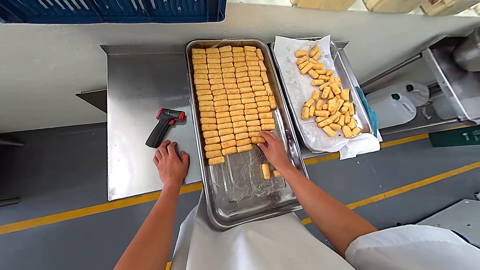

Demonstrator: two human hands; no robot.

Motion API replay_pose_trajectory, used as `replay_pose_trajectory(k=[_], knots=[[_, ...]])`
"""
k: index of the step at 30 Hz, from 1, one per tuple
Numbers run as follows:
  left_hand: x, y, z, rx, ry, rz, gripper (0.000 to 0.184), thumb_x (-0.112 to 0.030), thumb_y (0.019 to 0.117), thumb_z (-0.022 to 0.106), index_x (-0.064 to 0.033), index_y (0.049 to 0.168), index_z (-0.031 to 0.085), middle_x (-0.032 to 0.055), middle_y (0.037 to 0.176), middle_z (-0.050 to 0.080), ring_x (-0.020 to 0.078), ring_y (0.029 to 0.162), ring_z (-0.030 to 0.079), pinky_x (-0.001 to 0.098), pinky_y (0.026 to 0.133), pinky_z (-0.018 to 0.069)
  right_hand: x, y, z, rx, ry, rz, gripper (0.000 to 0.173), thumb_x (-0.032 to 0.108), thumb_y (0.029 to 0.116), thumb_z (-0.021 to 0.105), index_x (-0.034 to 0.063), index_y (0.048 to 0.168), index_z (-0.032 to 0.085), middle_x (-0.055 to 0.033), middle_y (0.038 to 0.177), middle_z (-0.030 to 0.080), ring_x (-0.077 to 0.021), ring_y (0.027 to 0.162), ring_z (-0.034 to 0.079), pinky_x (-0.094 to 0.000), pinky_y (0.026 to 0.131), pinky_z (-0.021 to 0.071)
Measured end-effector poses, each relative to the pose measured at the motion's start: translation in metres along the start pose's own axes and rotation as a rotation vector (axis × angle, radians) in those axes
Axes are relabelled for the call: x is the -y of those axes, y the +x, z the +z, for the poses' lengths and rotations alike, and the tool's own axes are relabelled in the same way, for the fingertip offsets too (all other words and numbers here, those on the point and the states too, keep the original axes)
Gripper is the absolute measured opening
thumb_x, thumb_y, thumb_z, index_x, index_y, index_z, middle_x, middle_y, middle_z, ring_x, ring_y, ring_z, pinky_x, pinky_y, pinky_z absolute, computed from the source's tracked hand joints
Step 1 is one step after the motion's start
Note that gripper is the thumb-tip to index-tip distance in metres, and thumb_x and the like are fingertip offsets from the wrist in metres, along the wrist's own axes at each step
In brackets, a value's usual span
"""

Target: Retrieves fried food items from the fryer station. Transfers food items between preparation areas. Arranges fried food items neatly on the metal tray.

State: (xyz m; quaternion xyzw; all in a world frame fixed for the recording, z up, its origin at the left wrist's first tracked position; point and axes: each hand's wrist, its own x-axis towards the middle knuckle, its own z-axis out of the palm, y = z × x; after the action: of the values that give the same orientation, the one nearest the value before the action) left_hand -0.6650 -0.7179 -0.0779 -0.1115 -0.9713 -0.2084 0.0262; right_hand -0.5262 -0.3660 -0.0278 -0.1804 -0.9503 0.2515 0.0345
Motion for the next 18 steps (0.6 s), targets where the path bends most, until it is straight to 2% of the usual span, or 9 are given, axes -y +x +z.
replay_pose_trajectory(k=[3,5,6,9,11,12,13,15,18], knots=[[0.000,0.000,-0.001,0.010,-0.001,0.001,0.049,-0.038,0.0955,0.045,-0.0072,0.130,0.062,0.0195,0.148,0.049,0.0432,0.137,0.044,0.0618,0.109,0.0318,-0.007,0.004,-0.001,0.019,-0.002,-0.053,0.041,0.010,0.0975,0.070,0.0005,0.137,0.063,-0.0190,0.142,0.061,-0.0347,0.130,0.060,-0.0492,0.108,0.0493],[0.000,0.000,0.000,0.014,-0.007,0.003,0.049,-0.038,0.0958,0.045,-0.0070,0.131,0.061,0.0199,0.148,0.049,0.0433,0.138,0.043,0.0622,0.110,0.0315,-0.007,0.006,-0.015,0.114,-0.034,-0.031,0.046,0.014,0.0984,0.070,0.0040,0.142,0.060,-0.0176,0.146,0.058,-0.0342,0.130,0.060,-0.0497,0.109,0.0490],[0.000,-0.001,0.000,0.016,-0.010,0.003,0.050,-0.038,0.0960,0.044,-0.0071,0.131,0.061,0.0199,0.149,0.049,0.0432,0.138,0.043,0.0622,0.110,0.0314,-0.004,0.005,-0.025,0.165,-0.053,-0.005,0.049,0.017,0.0983,0.070,0.0055,0.144,0.057,-0.0175,0.145,0.057,-0.0345,0.125,0.061,-0.0507,0.105,0.0512],[0.001,0.000,0.001,0.012,-0.011,-0.001,0.050,-0.039,0.0959,0.044,-0.0073,0.131,0.060,0.0196,0.149,0.049,0.0420,0.138,0.043,0.0618,0.110,0.0315,0.005,-0.013,-0.067,0.409,-0.144,0.067,0.045,0.020,0.0975,0.069,0.0115,0.141,0.060,-0.0160,0.134,0.062,-0.0342,0.115,0.066,-0.0554,0.097,0.0550],[0.000,0.000,0.000,0.013,-0.011,-0.003,0.049,-0.039,0.0960,0.044,-0.0073,0.131,0.061,0.0201,0.149,0.049,0.0422,0.138,0.043,0.0626,0.110,0.0313,0.003,-0.036,-0.083,0.624,-0.248,0.061,0.047,0.016,0.0918,0.074,0.0146,0.138,0.063,-0.0138,0.131,0.063,-0.0339,0.120,0.063,-0.0577,0.098,0.0529],[0.000,0.000,-0.001,0.013,-0.012,0.001,0.049,-0.038,0.0958,0.045,-0.0070,0.130,0.061,0.0209,0.148,0.049,0.0432,0.138,0.044,0.0635,0.109,0.0316,-0.001,-0.049,-0.083,0.678,-0.303,0.038,0.049,0.013,0.0881,0.077,0.0153,0.135,0.065,-0.0132,0.129,0.064,-0.0343,0.121,0.061,-0.0574,0.097,0.0531],[-0.001,0.000,-0.003,0.014,-0.017,0.006,0.049,-0.038,0.0956,0.046,-0.0061,0.130,0.061,0.0222,0.148,0.049,0.0449,0.137,0.044,0.0652,0.109,0.0320,-0.007,-0.061,-0.080,0.695,-0.352,0.023,0.046,0.011,0.0866,0.077,0.0164,0.131,0.067,-0.0118,0.127,0.064,-0.0336,0.121,0.060,-0.0558,0.094,0.0542],[-0.002,0.000,-0.003,0.018,-0.021,0.008,0.049,-0.037,0.0957,0.046,-0.0059,0.131,0.061,0.0222,0.148,0.049,0.0457,0.137,0.043,0.0655,0.109,0.0317,-0.019,-0.073,-0.074,0.657,-0.351,0.068,0.035,0.009,0.0900,0.073,0.0144,0.124,0.071,-0.0113,0.123,0.065,-0.0322,0.117,0.062,-0.0540,0.093,0.0547],[0.000,0.000,-0.002,0.012,-0.016,0.005,0.050,-0.038,0.0955,0.045,-0.0068,0.131,0.060,0.0212,0.148,0.048,0.0439,0.138,0.043,0.0642,0.109,0.0317,-0.016,-0.071,-0.070,0.505,-0.202,0.229,0.030,0.016,0.0957,0.068,0.0055,0.124,0.068,-0.0165,0.119,0.067,-0.0337,0.110,0.066,-0.0558,0.094,0.0539]])
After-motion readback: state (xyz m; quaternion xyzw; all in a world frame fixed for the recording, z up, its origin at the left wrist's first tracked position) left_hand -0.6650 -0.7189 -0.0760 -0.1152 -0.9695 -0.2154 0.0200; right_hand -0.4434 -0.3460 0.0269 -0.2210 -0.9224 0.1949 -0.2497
